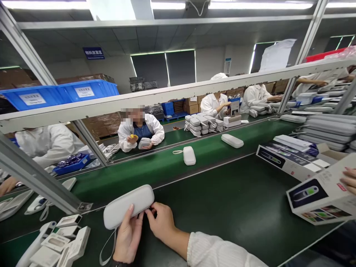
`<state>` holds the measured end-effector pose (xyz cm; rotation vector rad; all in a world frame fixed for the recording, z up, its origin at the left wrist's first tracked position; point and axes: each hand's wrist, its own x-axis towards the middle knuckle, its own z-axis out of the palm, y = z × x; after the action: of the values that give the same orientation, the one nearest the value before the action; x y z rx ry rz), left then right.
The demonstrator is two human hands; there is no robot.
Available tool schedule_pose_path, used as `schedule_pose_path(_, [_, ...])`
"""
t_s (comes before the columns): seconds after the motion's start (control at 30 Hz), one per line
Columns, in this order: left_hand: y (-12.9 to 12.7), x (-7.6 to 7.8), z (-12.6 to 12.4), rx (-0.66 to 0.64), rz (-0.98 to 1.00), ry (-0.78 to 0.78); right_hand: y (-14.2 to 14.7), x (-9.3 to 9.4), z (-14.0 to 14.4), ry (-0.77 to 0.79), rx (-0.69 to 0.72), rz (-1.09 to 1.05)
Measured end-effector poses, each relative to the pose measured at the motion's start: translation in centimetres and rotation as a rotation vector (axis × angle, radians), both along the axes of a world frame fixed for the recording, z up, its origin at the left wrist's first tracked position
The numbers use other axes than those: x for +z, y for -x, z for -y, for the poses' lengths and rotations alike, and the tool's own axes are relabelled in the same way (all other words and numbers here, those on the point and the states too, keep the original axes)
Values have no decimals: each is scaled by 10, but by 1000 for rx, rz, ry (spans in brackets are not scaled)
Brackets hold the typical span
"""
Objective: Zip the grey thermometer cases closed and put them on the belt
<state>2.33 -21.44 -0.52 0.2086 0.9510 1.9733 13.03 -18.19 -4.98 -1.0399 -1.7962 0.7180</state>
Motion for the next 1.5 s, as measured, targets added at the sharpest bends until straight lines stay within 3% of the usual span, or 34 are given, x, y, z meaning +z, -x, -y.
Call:
schedule_pose_path(0.23, [9, 5, 0, 28, -11, -22, -15, 0, -7, -314, 67, 271])
schedule_pose_path(0.4, [24, 2, -2, 48, -118, 67, -40, 2, -46, -497, 124, 391])
schedule_pose_path(0.53, [36, -7, -7, -163, -141, 262, -57, 1, -76, -578, 156, 452])
schedule_pose_path(0.67, [45, -10, -8, -337, -190, 354, -61, 0, -81, -617, 209, 469])
schedule_pose_path(0.8, [42, -10, -1, -509, -315, 370, -58, 0, -77, -616, 264, 456])
schedule_pose_path(0.97, [37, -4, 12, -965, -622, 359, -61, 0, -79, -600, 274, 436])
schedule_pose_path(1.2, [59, 10, 20, -1243, -632, 219, -65, 6, -64, -602, 401, 432])
schedule_pose_path(1.33, [67, 21, 26, -1254, -628, 203, -68, 9, -53, -610, 482, 453])
schedule_pose_path(1.5, [70, 26, 24, -955, -509, 257, -75, 8, -53, -528, 465, 413])
